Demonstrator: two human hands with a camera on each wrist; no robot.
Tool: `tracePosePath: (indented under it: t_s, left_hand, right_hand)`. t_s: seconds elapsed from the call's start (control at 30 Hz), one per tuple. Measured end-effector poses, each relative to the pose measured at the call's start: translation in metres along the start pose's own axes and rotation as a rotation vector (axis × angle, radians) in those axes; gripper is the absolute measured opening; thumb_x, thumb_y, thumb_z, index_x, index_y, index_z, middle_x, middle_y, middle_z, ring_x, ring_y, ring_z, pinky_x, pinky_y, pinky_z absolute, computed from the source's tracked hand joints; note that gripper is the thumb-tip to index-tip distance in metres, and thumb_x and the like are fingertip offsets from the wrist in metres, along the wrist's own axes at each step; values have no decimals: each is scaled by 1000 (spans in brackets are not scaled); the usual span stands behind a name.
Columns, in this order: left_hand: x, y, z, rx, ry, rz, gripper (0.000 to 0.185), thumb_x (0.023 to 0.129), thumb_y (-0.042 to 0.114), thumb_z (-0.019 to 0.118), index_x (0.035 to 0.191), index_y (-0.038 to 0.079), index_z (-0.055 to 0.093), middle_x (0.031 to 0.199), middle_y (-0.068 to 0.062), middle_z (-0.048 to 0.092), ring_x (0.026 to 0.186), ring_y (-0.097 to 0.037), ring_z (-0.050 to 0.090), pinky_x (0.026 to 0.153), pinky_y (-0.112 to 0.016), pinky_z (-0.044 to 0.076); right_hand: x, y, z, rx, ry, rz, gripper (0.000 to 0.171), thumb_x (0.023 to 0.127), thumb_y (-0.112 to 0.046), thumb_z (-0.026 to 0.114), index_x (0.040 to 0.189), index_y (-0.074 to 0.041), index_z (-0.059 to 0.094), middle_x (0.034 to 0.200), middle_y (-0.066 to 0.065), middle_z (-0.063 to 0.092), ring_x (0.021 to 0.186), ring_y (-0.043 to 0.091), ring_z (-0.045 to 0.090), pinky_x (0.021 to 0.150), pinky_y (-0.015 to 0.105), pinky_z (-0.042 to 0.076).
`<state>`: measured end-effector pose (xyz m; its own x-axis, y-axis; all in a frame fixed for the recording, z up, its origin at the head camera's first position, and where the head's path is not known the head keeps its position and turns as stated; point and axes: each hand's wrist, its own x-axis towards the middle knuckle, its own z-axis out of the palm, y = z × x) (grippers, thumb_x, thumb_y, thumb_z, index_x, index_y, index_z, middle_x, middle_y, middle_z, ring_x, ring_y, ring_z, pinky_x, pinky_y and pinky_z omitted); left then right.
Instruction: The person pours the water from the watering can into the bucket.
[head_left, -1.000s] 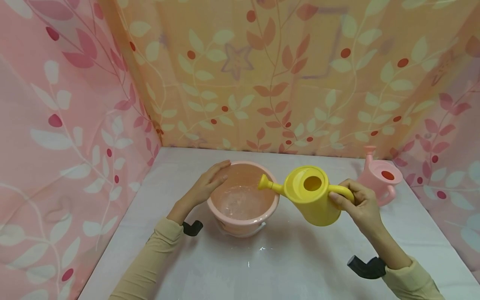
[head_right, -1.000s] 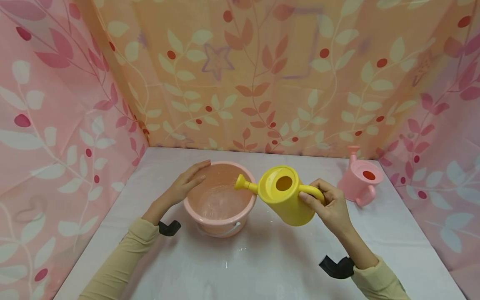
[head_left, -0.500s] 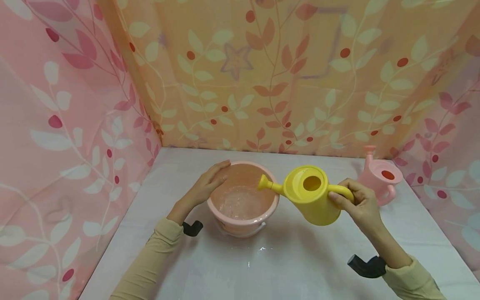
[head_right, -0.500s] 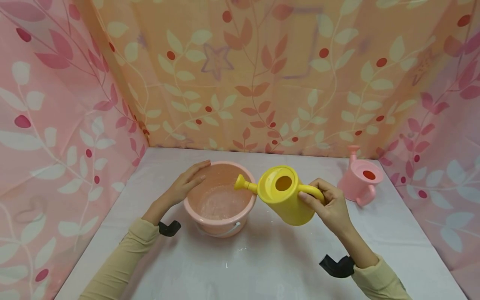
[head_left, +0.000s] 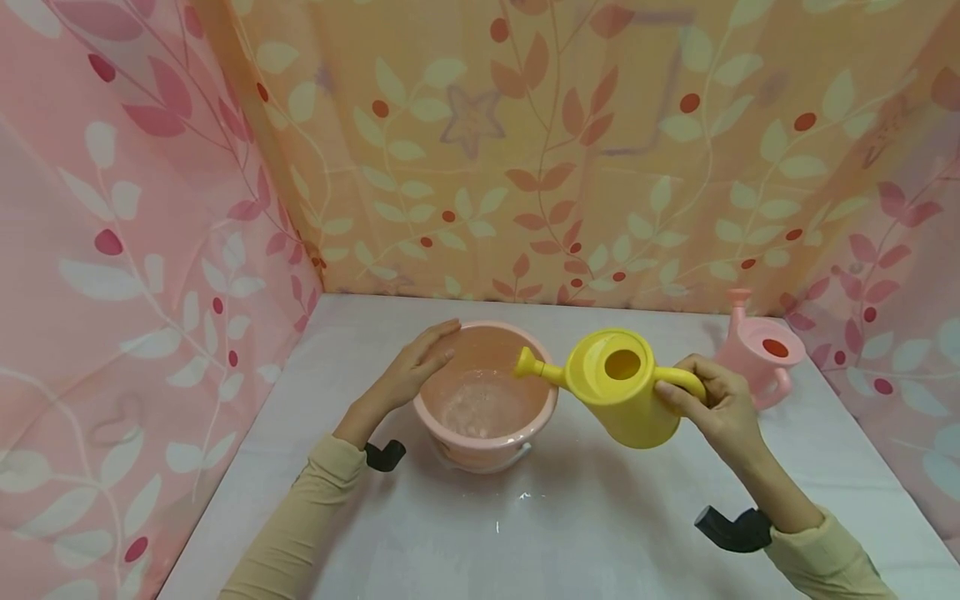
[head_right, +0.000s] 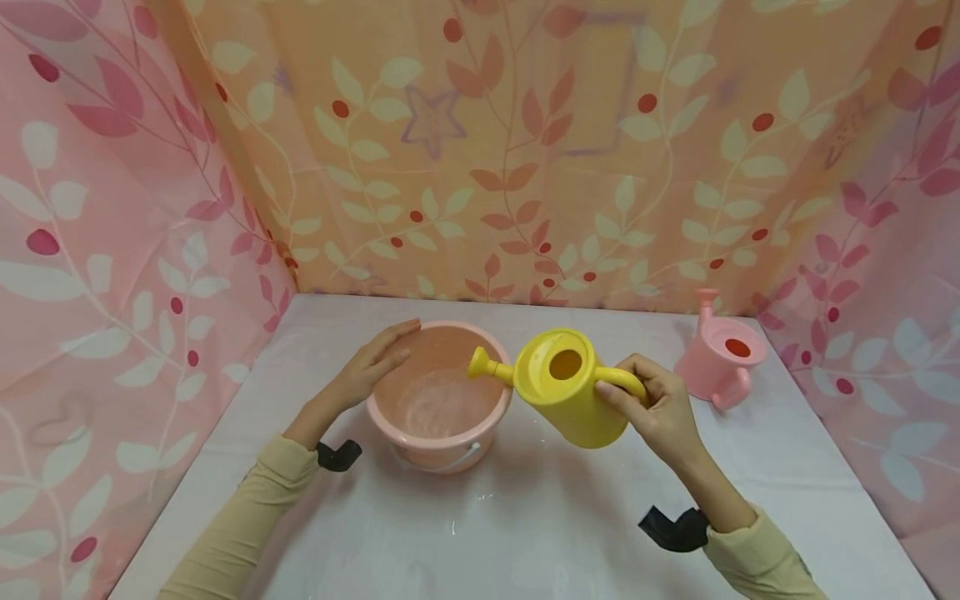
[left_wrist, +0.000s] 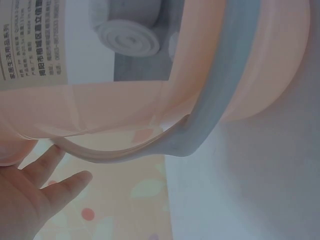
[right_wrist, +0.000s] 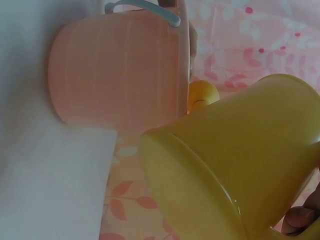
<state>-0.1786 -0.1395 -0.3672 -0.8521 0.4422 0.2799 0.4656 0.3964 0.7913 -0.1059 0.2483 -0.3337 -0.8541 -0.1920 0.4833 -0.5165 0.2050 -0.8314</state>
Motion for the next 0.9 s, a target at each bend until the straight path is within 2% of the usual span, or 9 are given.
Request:
tracePosePath:
  t_s: [0.27, 0.4, 0.5, 0.67, 0.9]
  left_hand:
    - [0, 0, 0, 7, 0, -4, 45, 97, 12, 46, 140, 1, 37, 145, -18, 36, 137, -30, 27, 111, -48, 22]
    - [4, -24, 4, 23, 8, 0, 46, 98, 23, 46, 142, 13, 37, 147, -7, 36, 138, -22, 27, 112, -46, 23]
    - [7, -42, 7, 29, 15, 11, 46, 98, 28, 46, 142, 18, 37, 147, 0, 36, 138, -19, 27, 112, -46, 23]
    - [7, -41, 7, 23, 21, 25, 46, 98, 25, 47, 142, 13, 38, 147, -3, 37, 138, -21, 27, 112, -47, 23]
    - [6, -42, 7, 31, 26, 26, 45, 98, 28, 47, 141, 18, 38, 146, -3, 38, 137, -19, 28, 112, -45, 24]
  right_hand:
    - [0, -1, 0, -9, -5, 4, 13, 82, 13, 57, 85, 1, 58, 74, -1, 60, 64, 11, 52, 57, 16, 50]
    - [1, -1, 0, -8, -9, -3, 13, 82, 14, 57, 85, 1, 58, 74, -1, 60, 64, 11, 52, 57, 16, 50]
    - [1, -1, 0, -2, -11, -8, 14, 81, 14, 57, 85, 1, 58, 74, -1, 60, 63, 11, 52, 58, 16, 50]
    - [1, -1, 0, -8, -12, -7, 13, 81, 14, 58, 84, 0, 58, 74, -1, 60, 63, 11, 52, 57, 16, 50]
    - [1, -1, 0, 5, -19, -15, 13, 81, 14, 58, 84, 1, 58, 74, -1, 60, 63, 11, 52, 57, 16, 50]
